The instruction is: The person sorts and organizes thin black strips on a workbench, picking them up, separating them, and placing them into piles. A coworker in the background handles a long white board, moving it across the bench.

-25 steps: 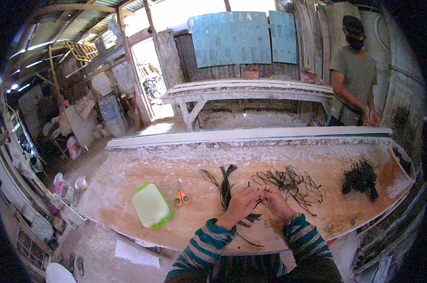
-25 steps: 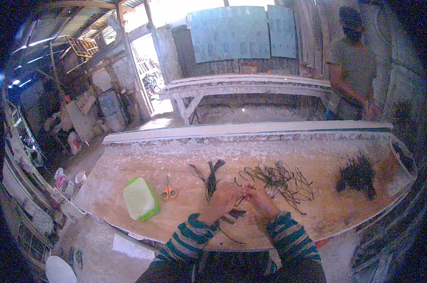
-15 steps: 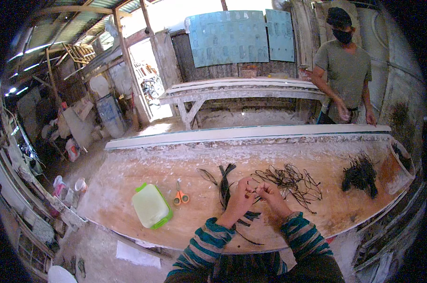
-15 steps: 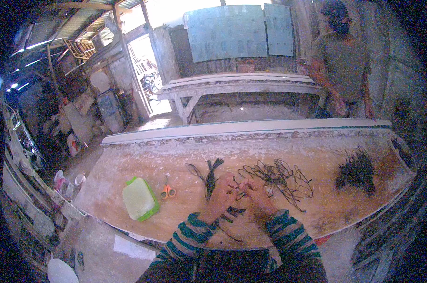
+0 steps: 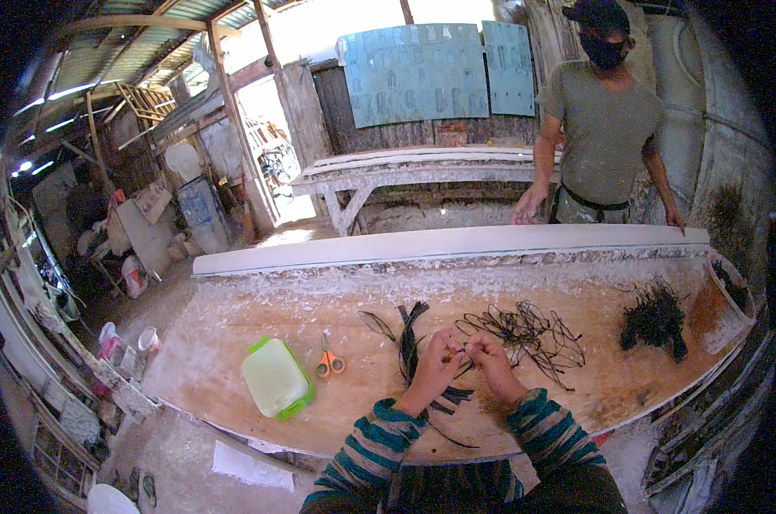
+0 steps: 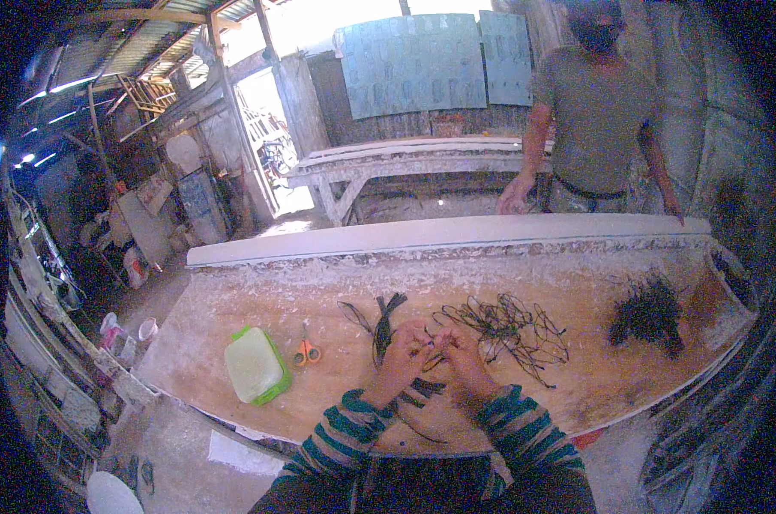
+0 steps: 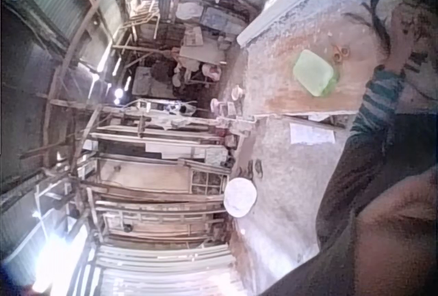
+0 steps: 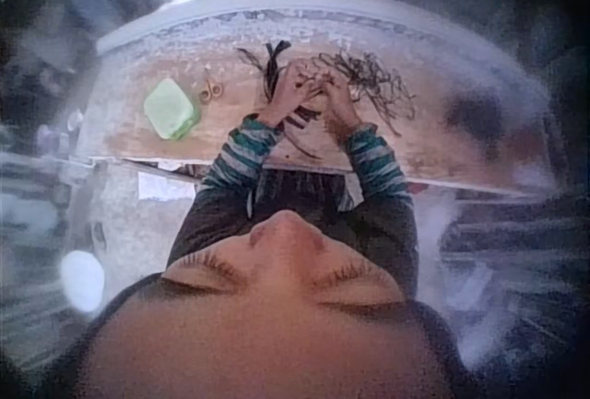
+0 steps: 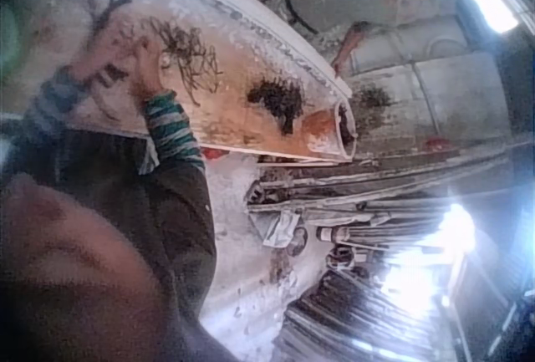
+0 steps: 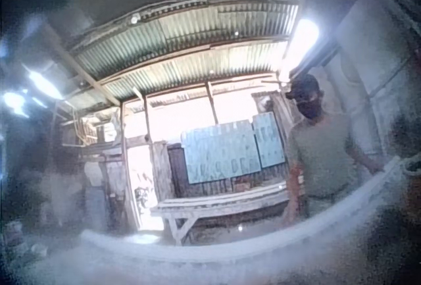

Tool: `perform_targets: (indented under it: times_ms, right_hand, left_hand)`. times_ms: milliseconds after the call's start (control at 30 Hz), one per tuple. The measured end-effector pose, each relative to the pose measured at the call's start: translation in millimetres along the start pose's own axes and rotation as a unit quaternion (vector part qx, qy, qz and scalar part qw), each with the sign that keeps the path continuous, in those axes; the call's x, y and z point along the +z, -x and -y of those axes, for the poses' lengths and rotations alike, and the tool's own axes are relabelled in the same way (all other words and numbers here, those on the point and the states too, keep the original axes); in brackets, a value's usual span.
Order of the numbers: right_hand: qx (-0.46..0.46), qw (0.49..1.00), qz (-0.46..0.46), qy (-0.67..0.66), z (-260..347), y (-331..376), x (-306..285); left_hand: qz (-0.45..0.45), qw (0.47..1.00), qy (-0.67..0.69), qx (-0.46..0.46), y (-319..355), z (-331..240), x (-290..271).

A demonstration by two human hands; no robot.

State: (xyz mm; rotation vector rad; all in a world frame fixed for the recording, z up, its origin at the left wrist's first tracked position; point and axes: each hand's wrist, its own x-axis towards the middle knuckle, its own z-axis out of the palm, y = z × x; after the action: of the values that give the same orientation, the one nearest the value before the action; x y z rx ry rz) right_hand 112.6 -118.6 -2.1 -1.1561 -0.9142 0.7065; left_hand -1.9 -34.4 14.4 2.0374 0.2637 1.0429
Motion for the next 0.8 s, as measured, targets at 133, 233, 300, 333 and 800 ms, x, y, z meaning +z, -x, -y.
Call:
perform_targets:
  times_ms: [133,233,300,333,800]
  right_hand:
    - [0.101,0.993,0.015,-0.049,15,0,2]
    - [0.121,0.99,0.021,-0.065,16,1,-3]
    - [0.123,0.99,0.023,-0.069,19,2,-3]
    - [0.12,0.99,0.02,-0.071,24,3,0]
    - [0.052,0.997,-0.008,-0.065,0,-4,-12]
  left_hand:
    - [0.008,0.999,0.014,-0.035,3,-1,-2]
    - [0.016,0.998,-0.056,0.034,4,9,-1]
    - [0.021,0.999,-0.035,0.015,6,16,-1]
    - [0.023,0.999,-0.025,0.005,7,19,0]
    - [0.034,0.996,0.037,-0.068,5,16,3]
